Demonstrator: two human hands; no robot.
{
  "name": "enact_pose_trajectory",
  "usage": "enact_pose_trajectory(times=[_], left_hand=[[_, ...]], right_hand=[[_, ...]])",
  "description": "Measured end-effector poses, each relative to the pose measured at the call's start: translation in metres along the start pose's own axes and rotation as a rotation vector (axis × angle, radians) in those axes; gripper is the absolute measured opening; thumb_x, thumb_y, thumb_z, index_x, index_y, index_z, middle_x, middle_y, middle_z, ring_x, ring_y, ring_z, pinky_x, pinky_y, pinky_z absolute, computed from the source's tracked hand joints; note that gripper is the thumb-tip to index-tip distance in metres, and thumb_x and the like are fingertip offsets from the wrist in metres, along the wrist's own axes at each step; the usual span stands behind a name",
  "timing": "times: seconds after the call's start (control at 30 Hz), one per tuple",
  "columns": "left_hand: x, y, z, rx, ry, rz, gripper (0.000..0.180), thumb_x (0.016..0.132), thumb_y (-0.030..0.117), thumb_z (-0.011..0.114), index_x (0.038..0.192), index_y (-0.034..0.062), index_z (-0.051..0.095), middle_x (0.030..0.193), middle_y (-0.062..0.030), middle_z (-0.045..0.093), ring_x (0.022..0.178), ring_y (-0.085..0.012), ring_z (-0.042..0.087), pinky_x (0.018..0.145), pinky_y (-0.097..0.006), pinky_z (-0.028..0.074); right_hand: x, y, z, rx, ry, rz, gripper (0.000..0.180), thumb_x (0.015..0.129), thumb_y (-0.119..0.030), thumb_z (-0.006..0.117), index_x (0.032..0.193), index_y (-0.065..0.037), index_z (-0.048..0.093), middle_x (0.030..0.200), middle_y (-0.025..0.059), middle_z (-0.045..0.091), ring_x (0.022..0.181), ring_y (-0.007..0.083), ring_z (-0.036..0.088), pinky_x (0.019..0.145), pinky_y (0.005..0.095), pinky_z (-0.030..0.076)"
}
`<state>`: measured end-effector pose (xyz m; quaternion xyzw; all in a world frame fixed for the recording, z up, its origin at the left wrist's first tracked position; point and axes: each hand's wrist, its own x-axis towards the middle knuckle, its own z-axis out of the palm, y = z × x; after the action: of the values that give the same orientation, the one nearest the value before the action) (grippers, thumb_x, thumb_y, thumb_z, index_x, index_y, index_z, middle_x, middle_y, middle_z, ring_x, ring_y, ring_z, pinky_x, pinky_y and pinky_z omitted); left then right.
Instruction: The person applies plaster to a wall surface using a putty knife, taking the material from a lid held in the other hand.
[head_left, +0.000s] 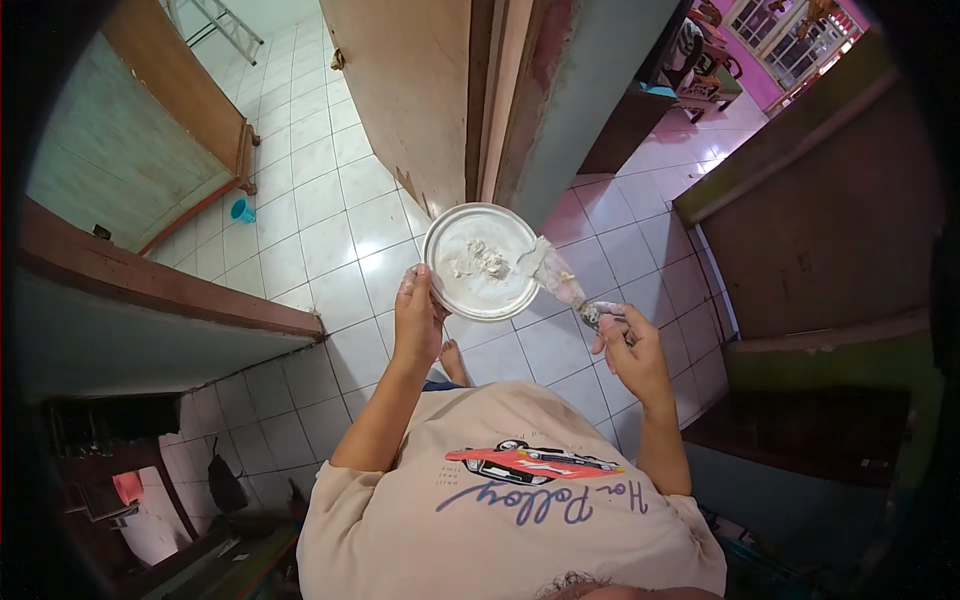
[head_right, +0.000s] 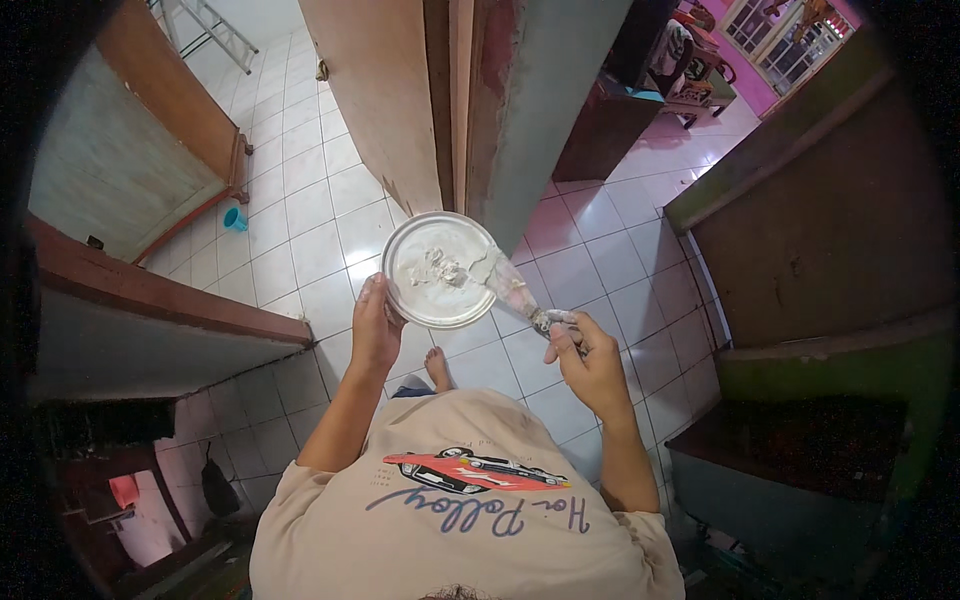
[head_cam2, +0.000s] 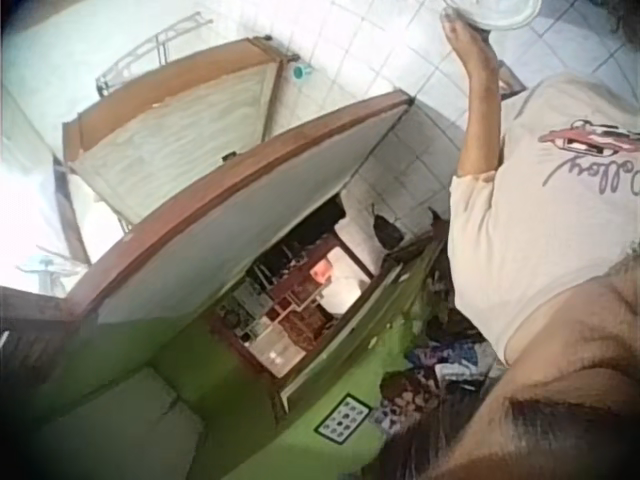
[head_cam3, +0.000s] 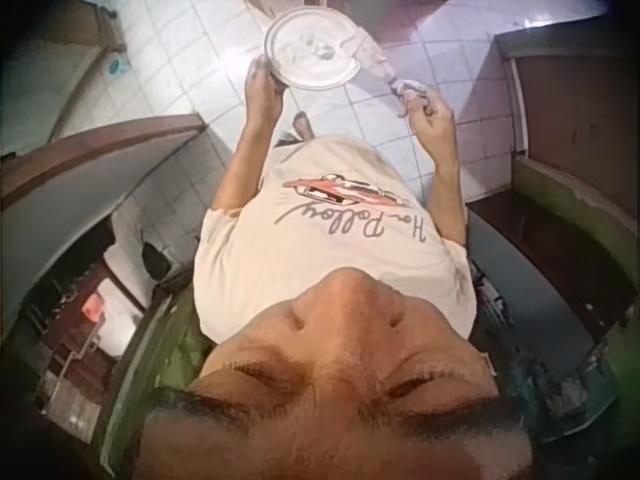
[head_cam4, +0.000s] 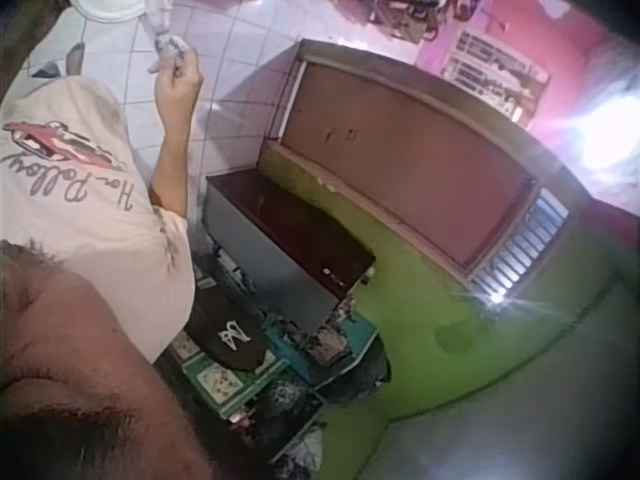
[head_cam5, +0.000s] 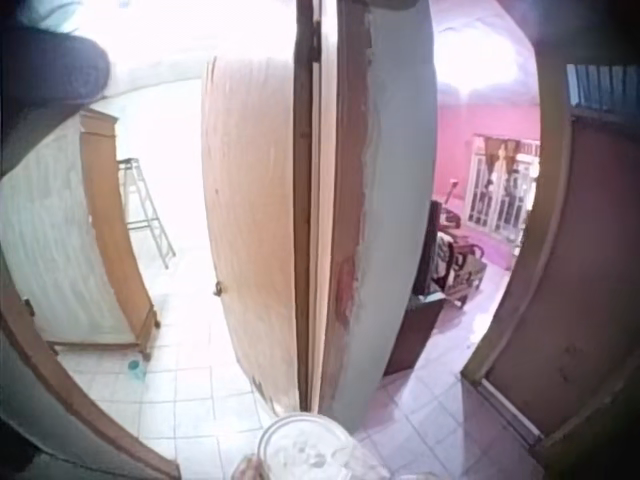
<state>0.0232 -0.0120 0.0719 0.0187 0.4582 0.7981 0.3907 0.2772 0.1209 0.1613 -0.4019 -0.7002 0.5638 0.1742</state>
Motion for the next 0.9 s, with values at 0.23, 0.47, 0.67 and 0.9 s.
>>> enact_pose_trajectory(times=[0.23, 0.47, 0.67, 0.9], left_hand=[[-0.004, 0.010, 0.002, 0.032, -0.006, 0.013, 0.021, 0.103, 0.029, 0.050, 0.109, 0.0089, 0.054, 0.084, 0.0024, 0.058, 0.067, -0.0047, 0.054, 0.059, -0.023, 0.046], [0.002, 0.001, -0.007, 0.017, -0.039, 0.004, 0.024, 0.104, 0.029, 0.049, 0.113, 0.0073, 0.054, 0.086, 0.0016, 0.059, 0.068, -0.0043, 0.055, 0.059, -0.022, 0.047], [-0.004, 0.007, -0.002, 0.054, -0.020, 0.025, 0.023, 0.104, 0.025, 0.046, 0.117, 0.0060, 0.052, 0.098, -0.0021, 0.062, 0.084, -0.0092, 0.063, 0.070, -0.026, 0.053], [0.003, -0.009, -0.007, 0.062, 0.010, -0.008, 0.027, 0.104, 0.027, 0.047, 0.119, 0.0044, 0.050, 0.101, -0.0047, 0.062, 0.085, -0.0109, 0.063, 0.073, -0.027, 0.054]], right_hand=[[0.001, -0.003, 0.002, 0.098, -0.176, 0.148, 0.020, 0.095, -0.011, 0.057, 0.108, 0.003, 0.062, 0.073, 0.0058, 0.064, 0.043, 0.0032, 0.042, 0.039, 0.0210, 0.033], [0.011, -0.008, -0.010, 0.032, -0.191, 0.240, 0.020, 0.095, -0.013, 0.058, 0.105, 0.004, 0.063, 0.074, 0.0060, 0.061, 0.042, 0.0039, 0.043, 0.038, 0.0216, 0.034], [0.014, 0.003, 0.007, 0.044, -0.260, 0.257, 0.021, 0.095, -0.013, 0.057, 0.105, 0.005, 0.063, 0.074, 0.0069, 0.061, 0.041, 0.0048, 0.044, 0.037, 0.0218, 0.034], [0.028, 0.019, 0.028, 0.167, -0.275, 0.314, 0.022, 0.096, -0.014, 0.058, 0.108, 0.004, 0.063, 0.074, 0.0077, 0.061, 0.040, 0.0051, 0.044, 0.036, 0.0218, 0.034]])
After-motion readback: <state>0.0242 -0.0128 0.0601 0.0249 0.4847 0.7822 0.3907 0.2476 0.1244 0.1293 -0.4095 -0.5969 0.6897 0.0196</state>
